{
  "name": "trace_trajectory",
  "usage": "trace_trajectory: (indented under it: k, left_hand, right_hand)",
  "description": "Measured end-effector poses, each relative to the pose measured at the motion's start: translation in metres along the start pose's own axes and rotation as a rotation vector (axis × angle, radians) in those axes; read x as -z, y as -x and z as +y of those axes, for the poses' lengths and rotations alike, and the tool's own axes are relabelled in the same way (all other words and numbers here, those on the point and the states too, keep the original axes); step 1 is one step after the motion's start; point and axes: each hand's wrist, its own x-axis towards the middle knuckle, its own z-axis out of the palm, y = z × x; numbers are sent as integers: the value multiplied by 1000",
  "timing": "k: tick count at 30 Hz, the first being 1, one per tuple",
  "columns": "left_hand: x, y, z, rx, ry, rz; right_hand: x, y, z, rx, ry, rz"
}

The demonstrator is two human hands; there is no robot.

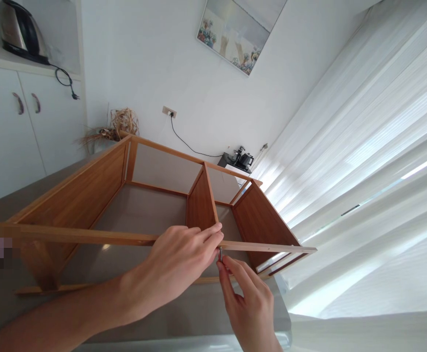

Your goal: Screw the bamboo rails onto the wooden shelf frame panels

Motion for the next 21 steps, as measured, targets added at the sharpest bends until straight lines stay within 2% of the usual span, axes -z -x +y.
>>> trace_trajectory:
  k: [9, 21]
  left_hand:
    - [2, 0, 2, -25, -65, 24]
    - [0, 2, 1, 1, 7, 31]
  right_hand:
    - [-1, 4, -1, 80, 100, 51]
    - [13, -5, 2, 186, 173, 25]
